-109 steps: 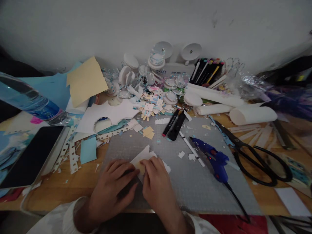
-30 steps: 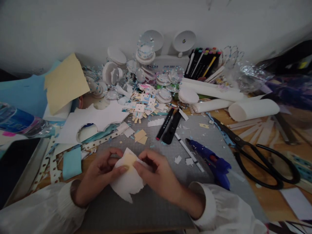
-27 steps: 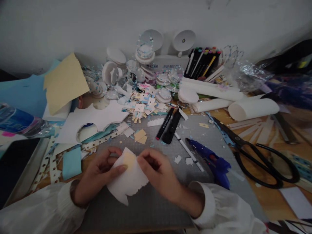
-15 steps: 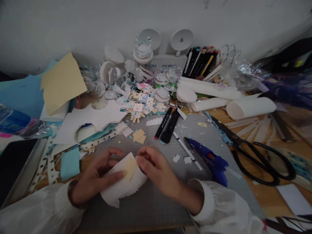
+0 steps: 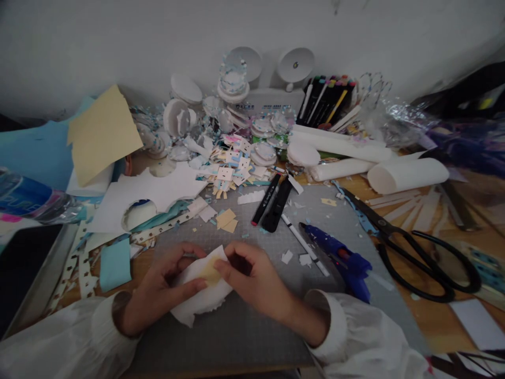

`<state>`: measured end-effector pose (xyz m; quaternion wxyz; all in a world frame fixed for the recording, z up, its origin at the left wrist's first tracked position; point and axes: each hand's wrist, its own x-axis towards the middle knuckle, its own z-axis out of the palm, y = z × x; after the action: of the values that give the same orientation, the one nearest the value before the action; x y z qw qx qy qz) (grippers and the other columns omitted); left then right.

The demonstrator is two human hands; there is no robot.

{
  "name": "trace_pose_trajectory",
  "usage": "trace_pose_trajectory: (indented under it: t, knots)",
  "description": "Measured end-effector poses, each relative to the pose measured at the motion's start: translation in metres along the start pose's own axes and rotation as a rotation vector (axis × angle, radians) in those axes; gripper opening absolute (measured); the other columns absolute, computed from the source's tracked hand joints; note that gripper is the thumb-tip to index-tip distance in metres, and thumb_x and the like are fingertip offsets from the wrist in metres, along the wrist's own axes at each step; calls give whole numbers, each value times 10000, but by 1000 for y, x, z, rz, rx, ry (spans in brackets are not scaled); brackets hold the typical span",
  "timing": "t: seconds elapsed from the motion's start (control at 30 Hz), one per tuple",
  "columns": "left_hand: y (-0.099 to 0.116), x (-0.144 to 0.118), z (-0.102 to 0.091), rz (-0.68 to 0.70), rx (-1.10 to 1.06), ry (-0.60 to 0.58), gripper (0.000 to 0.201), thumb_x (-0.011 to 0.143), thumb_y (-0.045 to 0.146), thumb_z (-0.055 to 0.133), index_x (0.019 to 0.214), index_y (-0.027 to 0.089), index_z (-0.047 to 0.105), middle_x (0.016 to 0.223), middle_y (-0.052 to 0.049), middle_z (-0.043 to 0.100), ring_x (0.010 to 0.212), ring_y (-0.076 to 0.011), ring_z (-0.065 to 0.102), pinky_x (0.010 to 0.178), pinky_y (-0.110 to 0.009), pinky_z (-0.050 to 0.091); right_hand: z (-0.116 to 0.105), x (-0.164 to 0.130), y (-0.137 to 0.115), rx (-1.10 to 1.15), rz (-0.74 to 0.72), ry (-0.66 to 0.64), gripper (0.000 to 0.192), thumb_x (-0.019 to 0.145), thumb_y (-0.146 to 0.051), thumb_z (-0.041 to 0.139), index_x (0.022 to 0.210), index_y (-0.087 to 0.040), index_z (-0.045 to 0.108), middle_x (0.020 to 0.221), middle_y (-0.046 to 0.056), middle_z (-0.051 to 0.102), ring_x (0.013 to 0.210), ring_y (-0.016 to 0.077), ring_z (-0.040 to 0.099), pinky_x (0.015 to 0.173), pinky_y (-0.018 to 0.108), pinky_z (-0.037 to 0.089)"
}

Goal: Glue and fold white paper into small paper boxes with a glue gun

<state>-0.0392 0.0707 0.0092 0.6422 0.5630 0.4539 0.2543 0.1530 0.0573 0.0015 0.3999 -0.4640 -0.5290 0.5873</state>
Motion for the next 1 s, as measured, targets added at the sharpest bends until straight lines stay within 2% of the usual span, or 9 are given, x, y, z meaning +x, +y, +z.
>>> trace_pose_trajectory:
  t: [0.13,0.23,0.3,0.47,0.6,0.73,0.87,1.0]
  knots:
    - [1,3,1,-7,-4,55,389,727,379,734,997,172,545,715,-6,648,625,-125,559,533,-192,407,0,-1,1,9,-5,-2,272,833,-422,611,724,-198,502,648,-40,394,579,94,344,499,221,288]
    - [1,3,0,11,-1,74,258,723,363,730,786,151,598,642,3,610,585,-111,542,505,-180,398,0,-1,2,36,11,-1,264,821,-420,624,743,-203,496,666,-36,404,603,103,369,525,228,313]
    - [1,3,0,0,-24,83,257,729,367,722,706,140,603,613,4,598,548,-95,524,476,-166,385,-1,-1,3,61,27,-7,266,814,-430,631,761,-201,508,677,-31,426,612,106,388,537,229,330]
    - [0,3,0,-96,-201,145,294,705,397,753,710,136,616,611,-1,635,500,-87,541,436,-154,410,-2,0,0,92,100,-118,340,816,-516,599,797,-179,554,700,-6,498,610,106,435,531,225,360]
    - [-3,6,-2,-163,-392,223,322,683,412,783,795,154,626,644,-1,679,464,-87,567,413,-152,432,-3,-1,-4,31,84,-150,383,827,-524,583,674,-183,498,580,-40,417,519,80,359,451,210,266]
    - [-4,7,-3,-187,-472,238,367,660,422,803,847,152,639,657,-18,703,472,-100,595,417,-157,461,-7,-2,-8,43,28,-40,445,813,-538,592,585,-196,422,535,-63,329,478,67,269,423,213,209]
    - [-5,5,-4,-185,-482,235,361,656,422,808,818,152,631,635,-10,695,457,-98,593,403,-153,455,-12,-3,-8,80,-40,118,456,819,-530,596,543,-190,470,504,-47,396,475,77,328,451,221,263]
    - [-8,5,-5,-178,-465,217,338,672,422,795,816,161,635,649,-7,697,464,-100,594,403,-154,450,-15,-3,-5,110,-66,264,415,840,-491,595,567,-195,493,518,-52,394,483,80,323,455,212,277]
